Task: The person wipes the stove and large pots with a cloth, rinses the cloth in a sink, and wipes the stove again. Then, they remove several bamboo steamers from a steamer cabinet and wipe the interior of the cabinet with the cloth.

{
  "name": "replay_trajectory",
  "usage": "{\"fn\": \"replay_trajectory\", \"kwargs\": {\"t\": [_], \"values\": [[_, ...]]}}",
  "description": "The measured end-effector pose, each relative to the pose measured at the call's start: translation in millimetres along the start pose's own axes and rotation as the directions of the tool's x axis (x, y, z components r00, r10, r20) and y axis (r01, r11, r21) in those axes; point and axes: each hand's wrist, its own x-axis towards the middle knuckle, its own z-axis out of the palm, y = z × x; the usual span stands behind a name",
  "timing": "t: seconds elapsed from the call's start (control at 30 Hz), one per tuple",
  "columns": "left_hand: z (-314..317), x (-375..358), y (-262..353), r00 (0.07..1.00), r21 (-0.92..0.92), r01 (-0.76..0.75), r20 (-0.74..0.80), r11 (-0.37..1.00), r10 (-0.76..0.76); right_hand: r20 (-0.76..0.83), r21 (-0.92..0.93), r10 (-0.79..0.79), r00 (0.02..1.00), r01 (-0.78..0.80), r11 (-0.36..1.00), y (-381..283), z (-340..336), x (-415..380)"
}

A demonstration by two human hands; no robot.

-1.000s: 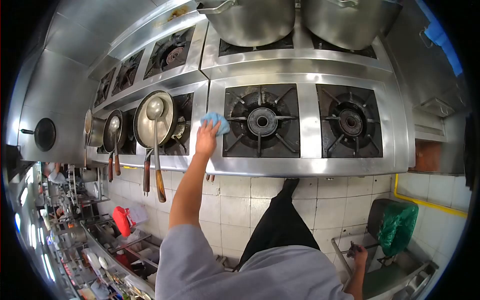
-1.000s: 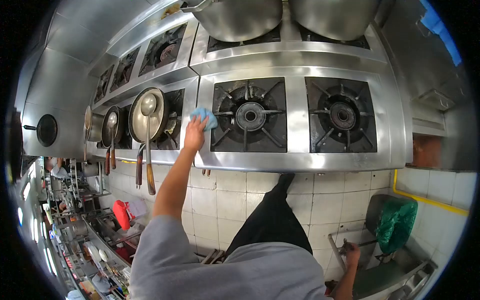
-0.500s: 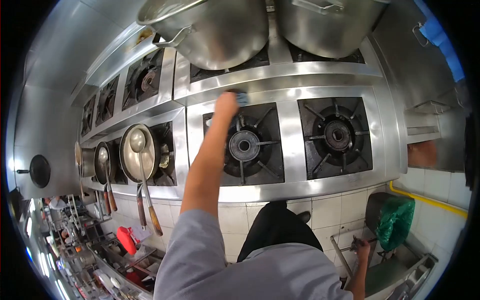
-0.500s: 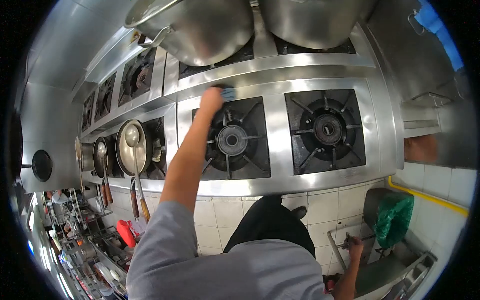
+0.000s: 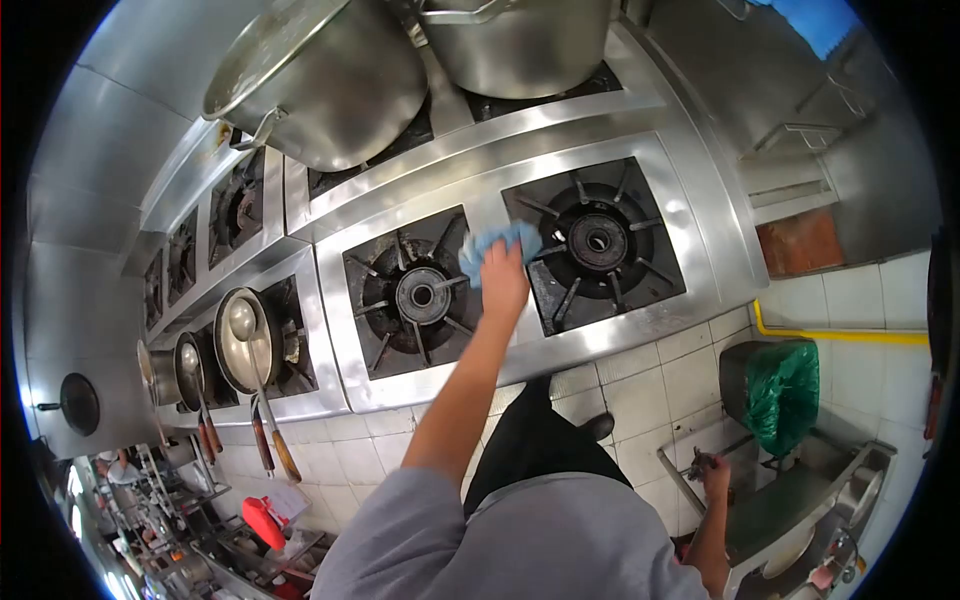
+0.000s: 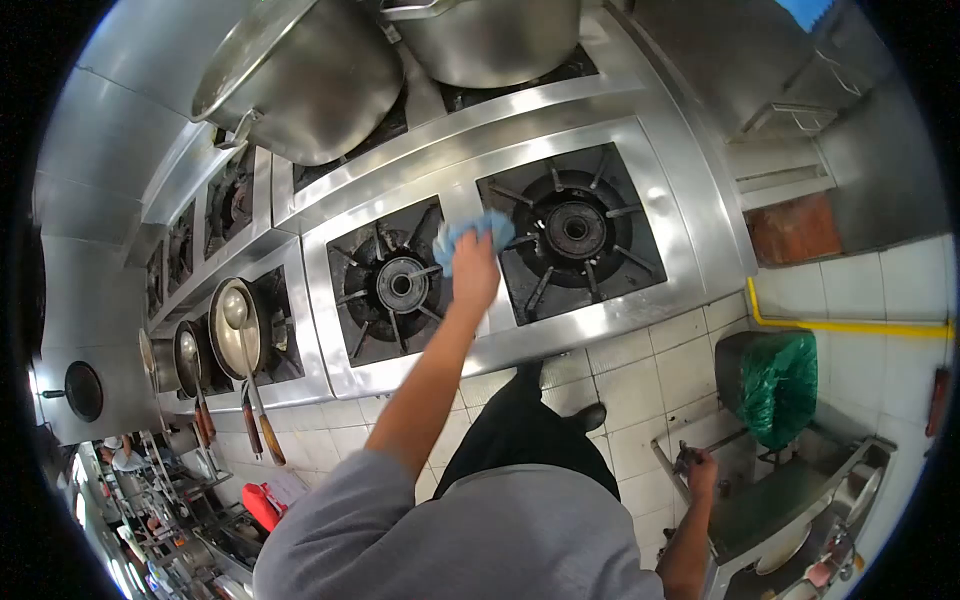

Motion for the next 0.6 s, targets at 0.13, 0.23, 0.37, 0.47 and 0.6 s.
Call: {"fn": "replay_trajectory", "kwargs": {"t": [0.13,0.23,0.37,0.47,0.6], "values": [[-21.6,-139.6,49.3,0.984,-0.078,-0.01,0.179,0.997,0.024,-0.03,0.159,-0.026,0.999,0.031,0.987,25.8,-5.5,-18.3],[-24.2,-193.8,65.2,0.964,-0.164,-0.116,0.217,0.98,0.151,-0.068,0.295,0.04,0.997,-0.018,0.955,62.5,-12.4,-30.2],[-1.4,-183.4,113.1,0.917,-0.172,-0.291,0.231,0.941,0.326,-0.031,0.28,0.118,0.993,-0.104,0.954,109.1,-34.2,-50.6],[52.6,-145.1,193.1,0.852,-0.221,-0.434,0.216,0.873,0.478,0.001,0.492,0.22,0.976,-0.191,0.849,87.1,-41.9,-76.5],[144.3,-92.2,342.4,0.761,-0.329,-0.582,0.102,0.744,0.641,-0.041,0.433,0.227,0.973,-0.187,0.882,93.7,-45.4,-92.3]]}}
